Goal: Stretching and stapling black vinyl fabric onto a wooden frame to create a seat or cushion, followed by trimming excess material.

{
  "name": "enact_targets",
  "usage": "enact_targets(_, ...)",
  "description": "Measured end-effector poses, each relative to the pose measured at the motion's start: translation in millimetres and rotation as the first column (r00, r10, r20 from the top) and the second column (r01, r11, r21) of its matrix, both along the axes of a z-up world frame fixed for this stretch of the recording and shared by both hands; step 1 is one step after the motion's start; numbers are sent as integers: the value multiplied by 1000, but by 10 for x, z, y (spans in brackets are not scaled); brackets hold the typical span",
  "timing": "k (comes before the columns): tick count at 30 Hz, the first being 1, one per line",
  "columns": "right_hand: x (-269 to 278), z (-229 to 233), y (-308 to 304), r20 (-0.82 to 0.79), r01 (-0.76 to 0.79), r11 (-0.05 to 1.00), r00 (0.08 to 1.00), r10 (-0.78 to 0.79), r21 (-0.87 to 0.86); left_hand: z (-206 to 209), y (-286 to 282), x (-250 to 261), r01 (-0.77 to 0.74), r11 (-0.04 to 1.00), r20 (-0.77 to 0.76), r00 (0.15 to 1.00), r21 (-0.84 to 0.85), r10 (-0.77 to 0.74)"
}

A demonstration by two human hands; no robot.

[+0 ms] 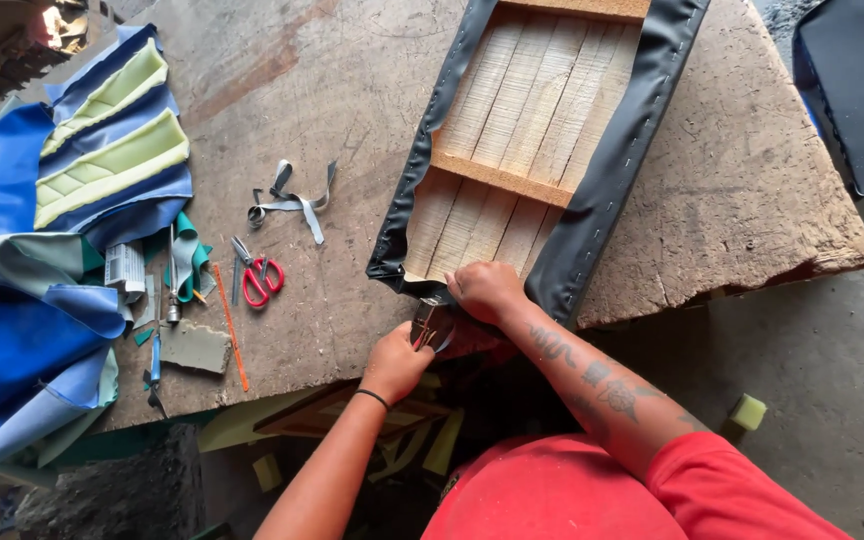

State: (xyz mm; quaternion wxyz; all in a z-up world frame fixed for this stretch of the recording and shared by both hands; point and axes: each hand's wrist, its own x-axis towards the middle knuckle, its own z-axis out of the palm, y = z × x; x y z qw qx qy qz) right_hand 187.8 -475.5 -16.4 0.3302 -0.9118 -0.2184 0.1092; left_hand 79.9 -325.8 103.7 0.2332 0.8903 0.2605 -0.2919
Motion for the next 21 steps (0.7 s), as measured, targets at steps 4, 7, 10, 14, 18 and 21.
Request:
enact_targets(4, 35, 25, -31, -67, -10, 1000, 998, 11, 21, 186, 12, -63, 20, 987, -9, 1000, -158, -22)
enact_targets(7, 80, -37, 10, -58, -32, 999, 998, 30, -35, 167, -146, -24, 88, 992, -37, 995, -92, -92)
enact_targets(10, 84, -37, 9, -47, -75, 997, 996, 73, -33, -192, -160, 10, 52, 998, -7, 999, 30, -52)
enact_targets(14, 127, -17, 11, -10, -80, 996, 997, 79, -43, -43, -70, -53, 44, 999, 5, 999, -32, -43)
enact_targets(18, 106, -32, -25, -67, -73, 997, 995, 73, -1, 87, -211, -110, 39, 994, -42, 998, -98, -44)
enact_targets(21, 155, 13, -3, -76, -76, 997, 994, 76, 7, 10, -288, -77, 46, 999, -18, 999, 6, -46)
